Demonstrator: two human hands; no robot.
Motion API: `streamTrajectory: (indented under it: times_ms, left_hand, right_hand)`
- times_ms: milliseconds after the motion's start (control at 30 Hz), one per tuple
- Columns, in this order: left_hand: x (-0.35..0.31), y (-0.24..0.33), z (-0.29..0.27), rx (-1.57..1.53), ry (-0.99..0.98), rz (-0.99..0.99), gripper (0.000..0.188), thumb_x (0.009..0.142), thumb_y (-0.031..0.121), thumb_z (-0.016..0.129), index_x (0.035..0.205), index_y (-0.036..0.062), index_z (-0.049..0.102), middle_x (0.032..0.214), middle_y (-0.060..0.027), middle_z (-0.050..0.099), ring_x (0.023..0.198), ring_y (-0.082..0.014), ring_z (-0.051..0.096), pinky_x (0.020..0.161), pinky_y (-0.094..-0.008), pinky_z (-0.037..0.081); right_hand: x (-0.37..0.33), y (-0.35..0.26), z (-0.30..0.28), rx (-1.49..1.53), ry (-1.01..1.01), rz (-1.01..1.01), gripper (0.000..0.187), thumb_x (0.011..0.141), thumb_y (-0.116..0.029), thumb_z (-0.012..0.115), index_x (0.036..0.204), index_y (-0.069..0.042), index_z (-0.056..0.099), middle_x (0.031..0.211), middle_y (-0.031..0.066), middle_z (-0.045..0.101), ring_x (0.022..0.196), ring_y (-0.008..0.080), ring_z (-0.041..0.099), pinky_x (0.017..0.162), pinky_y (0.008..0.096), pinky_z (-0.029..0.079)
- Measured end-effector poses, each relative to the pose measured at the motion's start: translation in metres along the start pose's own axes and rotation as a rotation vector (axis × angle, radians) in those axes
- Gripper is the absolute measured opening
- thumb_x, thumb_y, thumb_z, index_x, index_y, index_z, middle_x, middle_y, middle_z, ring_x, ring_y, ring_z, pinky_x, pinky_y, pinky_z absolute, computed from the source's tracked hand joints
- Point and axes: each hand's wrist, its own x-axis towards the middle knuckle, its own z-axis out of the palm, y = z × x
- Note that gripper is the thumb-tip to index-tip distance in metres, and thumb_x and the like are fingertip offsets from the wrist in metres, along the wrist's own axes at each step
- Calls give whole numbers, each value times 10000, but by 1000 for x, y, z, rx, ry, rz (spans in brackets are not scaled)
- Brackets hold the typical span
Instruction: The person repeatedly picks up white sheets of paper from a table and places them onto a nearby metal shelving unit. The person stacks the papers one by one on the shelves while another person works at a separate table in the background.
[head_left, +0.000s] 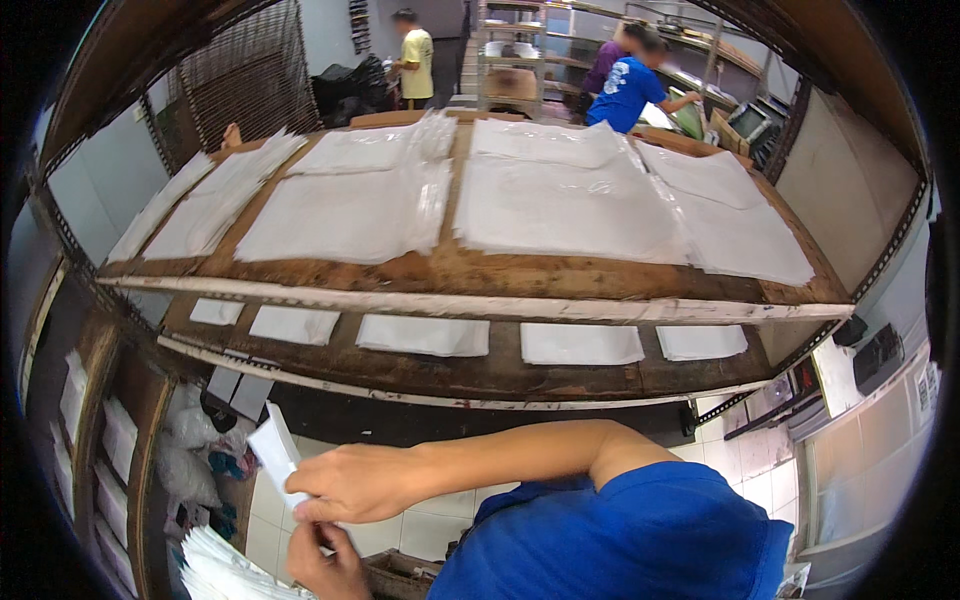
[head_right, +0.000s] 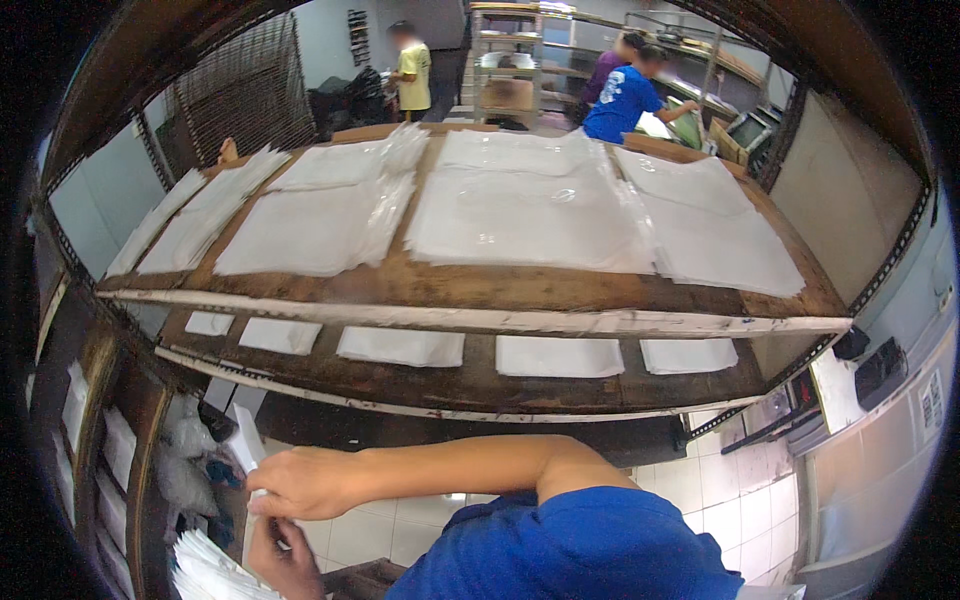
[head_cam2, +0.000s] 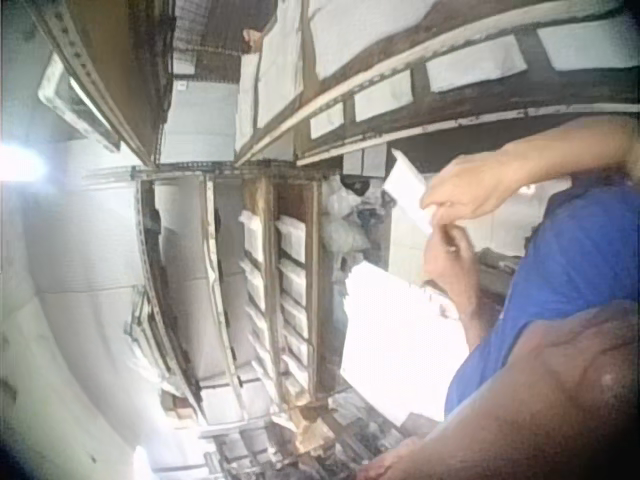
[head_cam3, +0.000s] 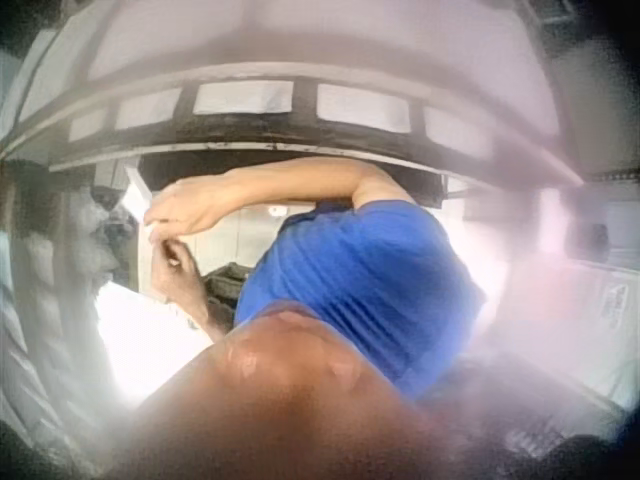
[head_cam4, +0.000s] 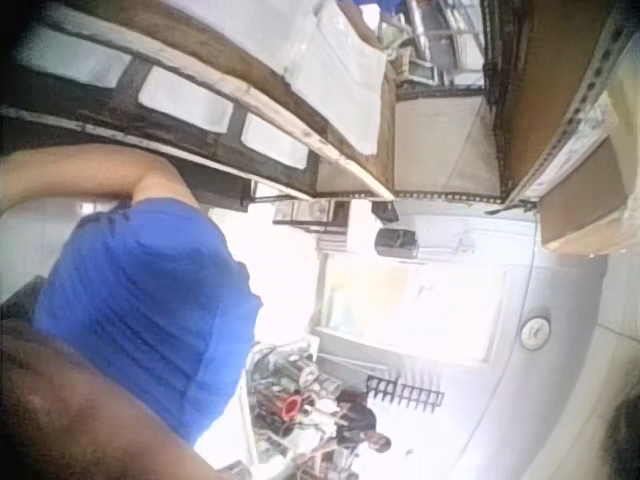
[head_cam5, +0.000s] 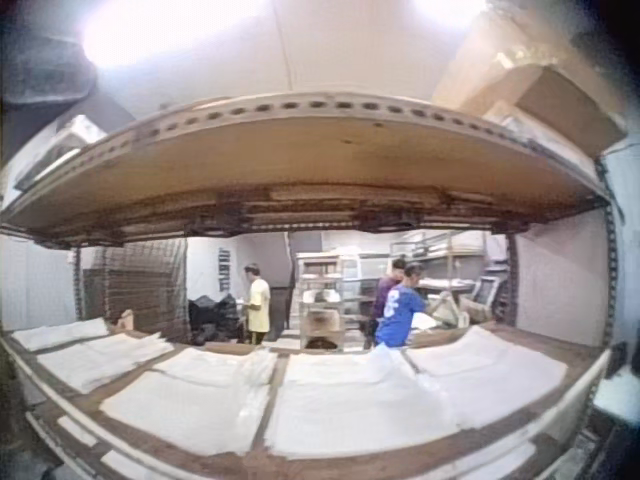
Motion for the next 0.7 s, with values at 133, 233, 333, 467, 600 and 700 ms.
streamTrajectory:
  times_ms: [133,233,333,467,600,700]
  left_hand:
    - [15,66,28,-166,-1,384,158,863,76,630,995,-11,642,647,-113,572,541,-245,535,508,-357,413]
    - [21,103,31,-550,79,637,220,902,183,620,1030,4,630,642,-73,574,536,-261,522,498,-359,396]
    - [12,111,38,-742,136,622,380,923,336,567,1125,15,596,735,-93,624,639,-272,561,603,-356,437]
    - [12,109,107,-711,144,332,275,952,186,461,1019,-37,607,719,-76,531,630,-145,473,582,-282,368]
    - [-9,113,168,-702,45,-19,180,893,111,540,928,-32,643,708,-69,591,595,-123,493,540,-242,359]
    - [-29,128,193,-640,-110,-24,137,879,85,568,914,-19,650,753,-83,633,595,-124,519,538,-258,407]
  right_hand:
    - [-54,-35,-77,-189,104,29,197,894,-168,539,873,26,569,810,187,579,782,367,596,715,417,493]
    - [-103,-70,-143,-312,341,-62,156,794,-99,576,889,24,592,819,209,620,785,393,618,711,467,499]
    - [-176,-141,-229,-514,512,101,195,864,-123,533,1020,-20,589,871,160,643,793,274,632,723,370,493]
    - [-291,-209,-293,-798,961,396,149,906,-156,553,1009,-66,610,948,-16,598,800,63,524,713,214,434]
    - [-380,-221,-326,-624,1245,689,134,927,-183,558,995,-77,602,966,-44,570,882,42,493,789,197,398]
    - [-431,-216,-338,-665,1248,854,124,931,-189,557,979,-81,596,952,-52,562,906,44,487,819,204,387]
